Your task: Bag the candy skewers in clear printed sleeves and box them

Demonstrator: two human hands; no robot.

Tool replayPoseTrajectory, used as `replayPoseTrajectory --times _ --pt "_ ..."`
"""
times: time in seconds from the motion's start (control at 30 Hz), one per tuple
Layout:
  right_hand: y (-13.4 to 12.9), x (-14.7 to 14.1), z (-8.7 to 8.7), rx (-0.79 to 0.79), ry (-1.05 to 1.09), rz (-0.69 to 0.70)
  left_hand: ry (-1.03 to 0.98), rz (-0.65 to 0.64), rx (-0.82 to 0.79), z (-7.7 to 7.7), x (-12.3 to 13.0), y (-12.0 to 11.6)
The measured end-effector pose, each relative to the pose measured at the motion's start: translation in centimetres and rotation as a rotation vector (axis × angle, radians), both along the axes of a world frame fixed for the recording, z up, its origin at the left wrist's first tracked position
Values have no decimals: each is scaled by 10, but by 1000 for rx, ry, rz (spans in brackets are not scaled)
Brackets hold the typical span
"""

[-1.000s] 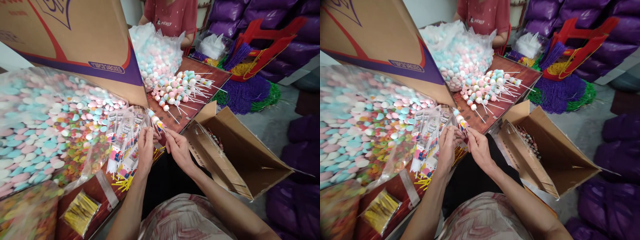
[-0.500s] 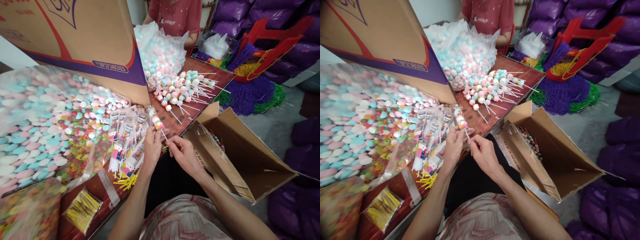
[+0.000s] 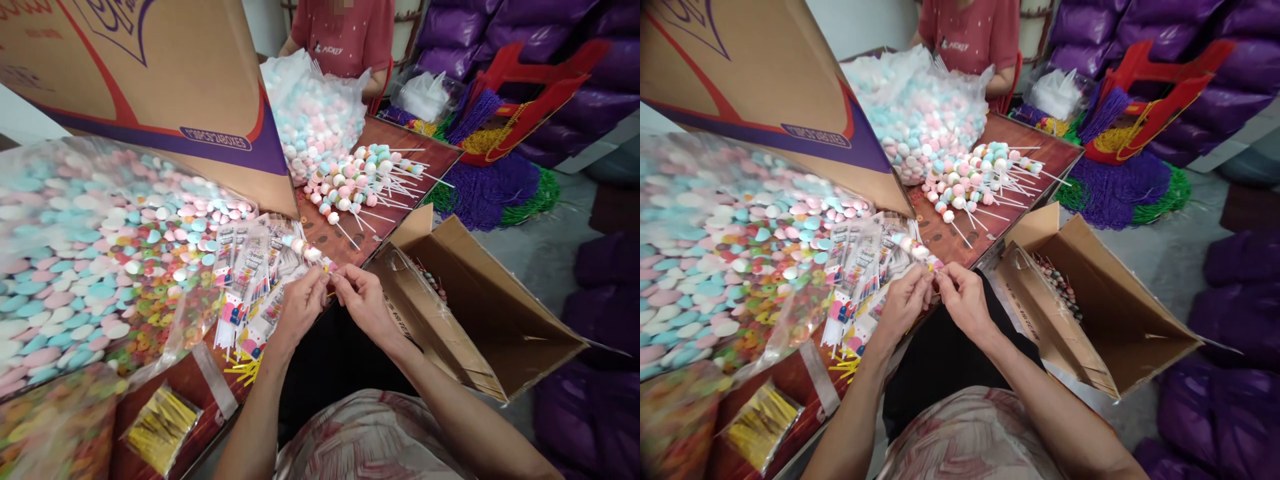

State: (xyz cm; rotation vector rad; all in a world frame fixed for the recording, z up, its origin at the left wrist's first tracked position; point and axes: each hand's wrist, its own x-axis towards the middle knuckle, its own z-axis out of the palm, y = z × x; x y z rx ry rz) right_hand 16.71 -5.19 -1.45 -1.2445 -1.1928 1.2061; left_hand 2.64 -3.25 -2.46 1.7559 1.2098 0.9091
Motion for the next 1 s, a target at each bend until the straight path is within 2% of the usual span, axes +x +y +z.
replayPoseTrajectory --times 0.1,0.2,0.3,0.47,0.63,0.77,0.93,1.0 --pt "-2 1 0 48 -141 -29 -169 -21 -104 -1 -4 -3" --pt "-5 -3 -3 126 -276 -91 -385 158 -233 -3 0 -2" --pt "-7 -8 -7 220 -376 -81 -572 310 -379 0 9 5" --pt "-11 -10 -12 232 -379 36 -758 297 -522 13 19 16" --pt "-17 -3 -13 89 -282 86 -878 249 -590 13 20 11" --pt "-17 -5 -13 75 -229 80 -877 188 -609 12 21 5" --pt "-10 -10 -3 32 -121 108 -899 254 -516 20 18 2" --pt "-3 -14 1 23 -31 108 -888 235 -458 25 13 1"
